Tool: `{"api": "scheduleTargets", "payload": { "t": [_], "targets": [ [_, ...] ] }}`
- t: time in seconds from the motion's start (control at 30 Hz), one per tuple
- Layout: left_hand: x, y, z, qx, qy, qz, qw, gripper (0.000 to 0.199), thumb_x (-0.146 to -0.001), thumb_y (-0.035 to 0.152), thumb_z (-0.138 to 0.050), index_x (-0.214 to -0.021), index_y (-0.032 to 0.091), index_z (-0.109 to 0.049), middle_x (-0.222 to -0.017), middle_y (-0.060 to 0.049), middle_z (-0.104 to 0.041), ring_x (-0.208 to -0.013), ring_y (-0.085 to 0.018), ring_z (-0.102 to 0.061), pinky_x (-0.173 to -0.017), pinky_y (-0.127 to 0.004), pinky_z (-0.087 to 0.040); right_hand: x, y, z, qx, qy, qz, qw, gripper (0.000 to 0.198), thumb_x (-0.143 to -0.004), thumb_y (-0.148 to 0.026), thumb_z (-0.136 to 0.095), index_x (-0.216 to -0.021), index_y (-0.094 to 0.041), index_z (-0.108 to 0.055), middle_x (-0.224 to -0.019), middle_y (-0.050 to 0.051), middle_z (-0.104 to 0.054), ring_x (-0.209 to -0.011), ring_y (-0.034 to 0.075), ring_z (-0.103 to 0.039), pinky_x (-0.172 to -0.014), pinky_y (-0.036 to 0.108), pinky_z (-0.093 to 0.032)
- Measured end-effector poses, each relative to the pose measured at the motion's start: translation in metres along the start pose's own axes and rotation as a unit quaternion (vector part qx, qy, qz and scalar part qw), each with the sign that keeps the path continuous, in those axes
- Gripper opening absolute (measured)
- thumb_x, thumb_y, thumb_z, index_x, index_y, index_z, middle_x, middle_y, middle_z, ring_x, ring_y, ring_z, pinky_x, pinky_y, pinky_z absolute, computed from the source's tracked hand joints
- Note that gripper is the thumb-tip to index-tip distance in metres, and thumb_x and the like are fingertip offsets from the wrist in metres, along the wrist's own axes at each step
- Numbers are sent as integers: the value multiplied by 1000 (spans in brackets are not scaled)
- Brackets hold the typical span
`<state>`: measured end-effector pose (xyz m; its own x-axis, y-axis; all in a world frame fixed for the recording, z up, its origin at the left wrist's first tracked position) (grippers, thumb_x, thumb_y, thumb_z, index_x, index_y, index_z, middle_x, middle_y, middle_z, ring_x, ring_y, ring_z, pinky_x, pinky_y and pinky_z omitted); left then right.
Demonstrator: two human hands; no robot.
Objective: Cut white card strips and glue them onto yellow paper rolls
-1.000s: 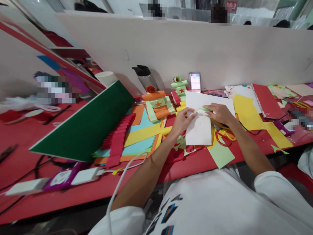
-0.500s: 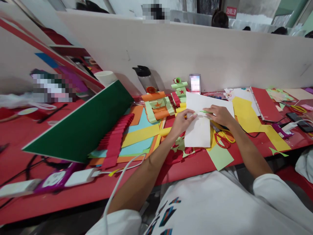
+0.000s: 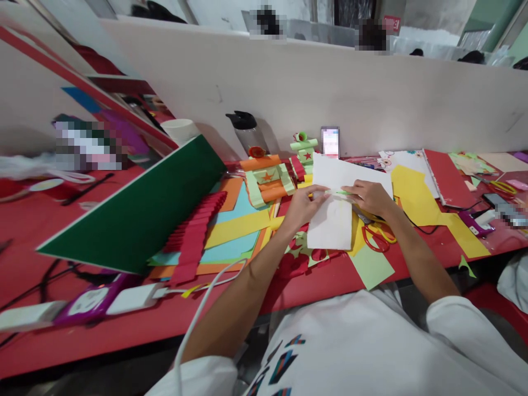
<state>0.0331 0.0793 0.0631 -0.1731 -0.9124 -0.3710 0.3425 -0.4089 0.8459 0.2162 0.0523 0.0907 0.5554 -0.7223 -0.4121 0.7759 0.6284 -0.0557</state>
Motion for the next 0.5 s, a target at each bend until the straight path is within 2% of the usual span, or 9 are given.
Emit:
{"api": "scheduleTargets", "payload": {
  "t": [0.17,0.3,0.5],
  "targets": [
    [1,3,1,10,-3,6,1000,43,-84,57,-71,-101,20,-85,-99,-8,-82,-74,-22,-64,-65,-32,-49,-1,-6,5,13,20,5,1000,35,-107,-34,-56,-138,-29,-73,-107,8,-73,-92,22,-63,-78,32,-43],
    [2,9,1,34,-1,2,999,42,-87,57,-70,-98,19,-85,-101,-10,-83,-86,-26,-70,-75,-34,-54,-3,-15,9,24,35,19,999,37,-109,-32,-53,-142,-27,-71,-106,10,-73,-94,23,-63,-83,34,-45],
    [5,14,-5,74,-7,-1,997,41,-84,55,-75,-97,18,-86,-99,-9,-83,-91,-27,-73,-81,-34,-57,-3,-20,1,8,21,18,1000,37,-109,-37,-57,-142,-28,-70,-106,7,-75,-95,20,-67,-76,29,-44]
  ]
}}
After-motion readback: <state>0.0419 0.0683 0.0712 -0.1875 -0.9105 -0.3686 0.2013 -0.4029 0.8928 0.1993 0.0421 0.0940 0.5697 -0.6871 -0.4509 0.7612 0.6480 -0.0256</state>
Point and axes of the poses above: each hand's wrist, its own x-axis away from the middle knuckle, its own z-axis out of the back of the hand, y = z × x, the point moved 10 cm from there along -x, towards the middle knuckle
